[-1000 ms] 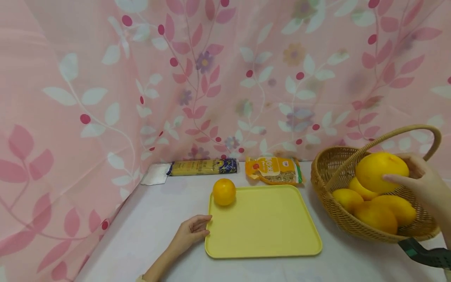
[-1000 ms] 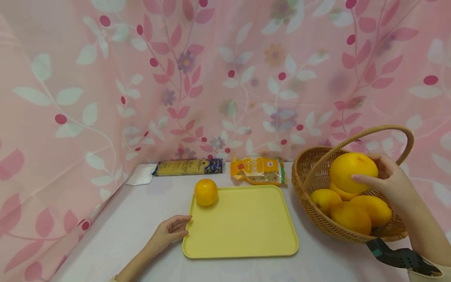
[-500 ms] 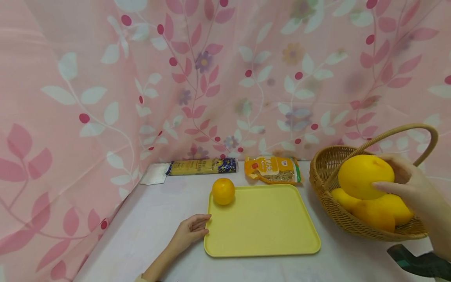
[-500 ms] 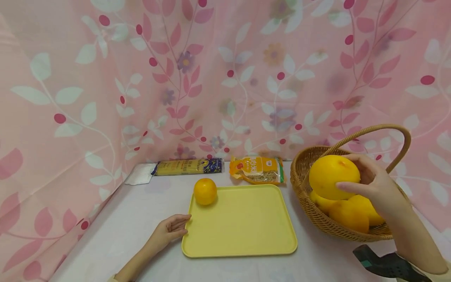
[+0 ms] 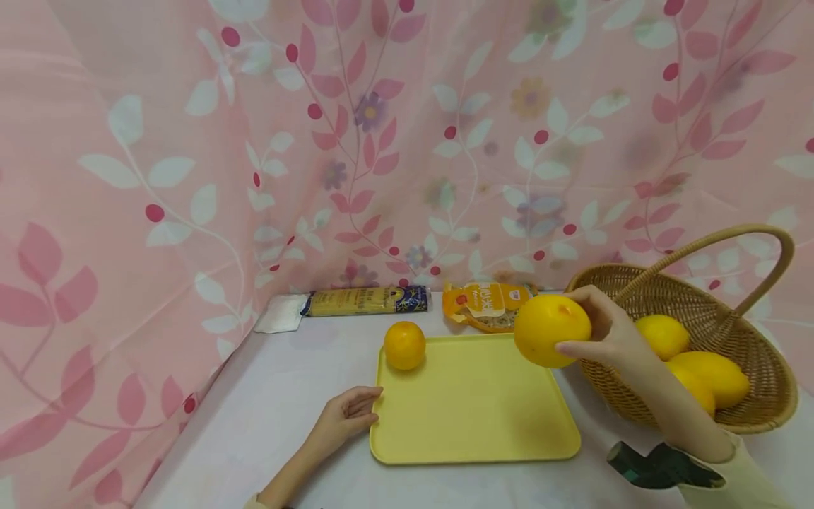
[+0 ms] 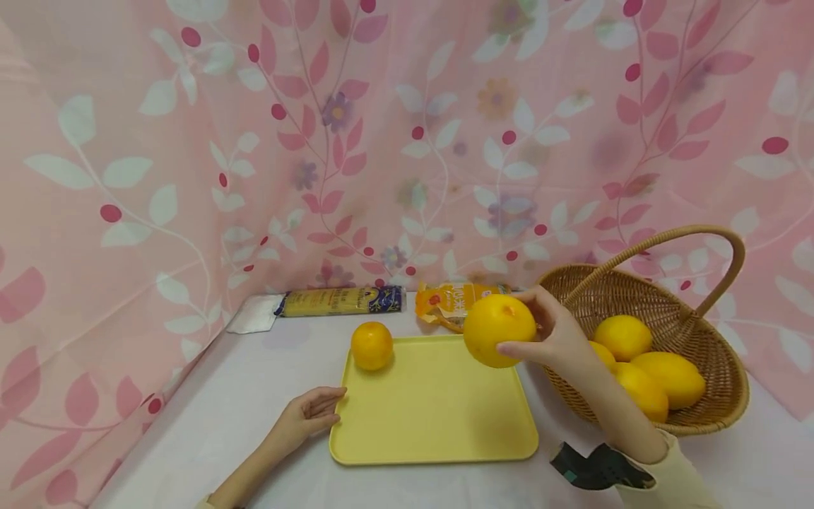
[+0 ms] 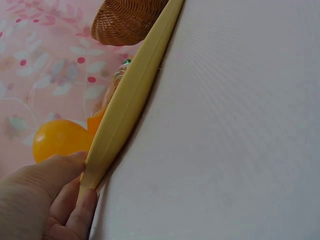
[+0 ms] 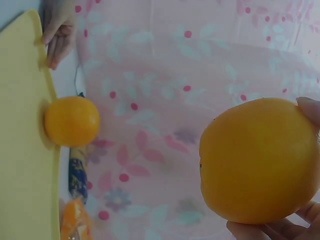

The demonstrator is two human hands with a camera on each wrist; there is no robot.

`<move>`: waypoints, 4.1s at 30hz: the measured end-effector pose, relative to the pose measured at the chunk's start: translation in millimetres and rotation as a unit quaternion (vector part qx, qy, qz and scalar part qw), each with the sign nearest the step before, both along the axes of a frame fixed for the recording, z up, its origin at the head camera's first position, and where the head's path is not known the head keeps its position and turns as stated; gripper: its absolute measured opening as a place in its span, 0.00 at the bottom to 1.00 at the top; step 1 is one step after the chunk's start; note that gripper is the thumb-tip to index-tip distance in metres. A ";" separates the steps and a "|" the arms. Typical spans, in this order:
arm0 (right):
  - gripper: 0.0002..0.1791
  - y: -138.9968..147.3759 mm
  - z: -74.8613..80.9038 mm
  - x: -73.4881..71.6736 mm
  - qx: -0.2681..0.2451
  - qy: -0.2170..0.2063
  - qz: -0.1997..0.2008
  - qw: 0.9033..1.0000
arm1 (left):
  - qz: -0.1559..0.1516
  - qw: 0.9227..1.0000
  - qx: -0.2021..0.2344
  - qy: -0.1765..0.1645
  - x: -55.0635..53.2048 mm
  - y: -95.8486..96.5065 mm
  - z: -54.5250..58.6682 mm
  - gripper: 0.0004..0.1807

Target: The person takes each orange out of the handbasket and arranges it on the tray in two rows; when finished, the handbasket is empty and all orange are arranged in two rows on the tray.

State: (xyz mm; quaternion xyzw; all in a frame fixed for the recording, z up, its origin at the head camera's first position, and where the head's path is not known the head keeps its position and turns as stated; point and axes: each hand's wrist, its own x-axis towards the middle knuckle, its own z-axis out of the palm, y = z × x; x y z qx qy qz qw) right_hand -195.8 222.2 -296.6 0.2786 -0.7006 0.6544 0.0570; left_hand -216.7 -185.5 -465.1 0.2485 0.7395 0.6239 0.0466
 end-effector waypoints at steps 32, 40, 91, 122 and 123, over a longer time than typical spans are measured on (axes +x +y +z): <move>0.30 -69.5 -55.8 -79.1 0.118 -0.055 -0.081 0.988 | 0.008 0.999 -0.005 -0.044 -2.9 1.9 -0.2 0.27; 0.29 -77.0 -70.6 -93.9 0.151 -0.068 -0.101 0.981 | 0.005 1.000 -0.004 -0.026 -2.8 1.7 -0.8 0.27; 0.42 -96.2 -103.7 -121.0 0.315 -0.060 -0.107 0.941 | 0.025 0.999 -0.015 -0.044 13.2 8.0 27.2 0.24; 0.43 -84.5 -101.3 -119.1 0.299 -0.068 -0.064 0.950 | 0.009 1.000 -0.004 -0.019 -2.3 2.1 -1.2 0.26; 0.44 -84.2 -100.1 -118.6 0.299 -0.072 -0.065 0.949 | 0.010 1.000 -0.005 -0.021 -2.5 2.1 -1.5 0.26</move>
